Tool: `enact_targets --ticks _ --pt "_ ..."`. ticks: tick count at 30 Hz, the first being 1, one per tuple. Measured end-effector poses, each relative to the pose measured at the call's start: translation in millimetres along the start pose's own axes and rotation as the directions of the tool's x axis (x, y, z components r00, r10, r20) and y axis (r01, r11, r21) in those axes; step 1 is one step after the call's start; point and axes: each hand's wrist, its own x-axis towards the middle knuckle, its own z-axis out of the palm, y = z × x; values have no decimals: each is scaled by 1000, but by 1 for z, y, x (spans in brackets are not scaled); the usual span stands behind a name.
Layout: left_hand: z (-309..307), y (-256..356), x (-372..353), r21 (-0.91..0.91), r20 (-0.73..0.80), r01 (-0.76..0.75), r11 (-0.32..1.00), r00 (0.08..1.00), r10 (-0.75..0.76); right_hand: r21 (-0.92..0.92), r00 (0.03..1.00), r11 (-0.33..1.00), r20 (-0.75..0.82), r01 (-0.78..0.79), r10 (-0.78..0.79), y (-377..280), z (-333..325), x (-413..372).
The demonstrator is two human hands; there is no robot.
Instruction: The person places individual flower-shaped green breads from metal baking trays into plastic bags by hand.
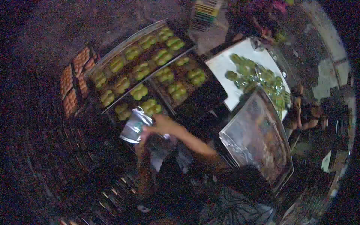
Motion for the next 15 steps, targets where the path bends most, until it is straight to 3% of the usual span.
enact_targets --ticks 1,2,4,5,6,7,8,10,11,13,14,15 --pt "-9 30 3 -67 -163 108 992 980 -118 -47 981 991 142 -128 133 34 11 64" --pt "-19 70 2 -149 -312 201 968 919 -239 -240 982 954 -104 -180 159 10 0 102" --pt "-44 66 8 -208 -437 279 937 831 -345 -716 946 678 -311 -168 -94 67 19 202" --pt "-59 44 8 -213 -451 278 937 822 -347 -762 947 641 -265 -89 -183 114 23 242" --pt "-77 13 0 -76 -429 275 959 859 -280 -799 939 601 -218 -15 -266 152 28 266" --pt "-91 -6 -9 66 -391 264 962 894 -219 -793 940 609 -213 -7 -266 167 33 269" --pt "-96 -8 -15 72 -394 270 960 892 -221 -755 964 650 -229 -88 -136 182 33 264" --pt "-94 -4 -23 -368 -489 224 902 779 -393 -628 960 737 -258 -250 106 177 24 239" --pt "-105 -35 -35 -366 -476 218 905 792 -383 -532 942 783 -266 -321 205 157 20 217" --pt "-134 -114 -49 -711 -198 355 608 728 -656 -515 883 738 -401 -437 244 173 22 176" --pt "-135 -98 -34 -703 -183 358 614 744 -642 -385 756 776 -630 -500 175 204 22 149" --pt "-137 -96 -19 -717 -175 335 611 763 -623 -248 569 821 -815 -514 110 227 17 132"
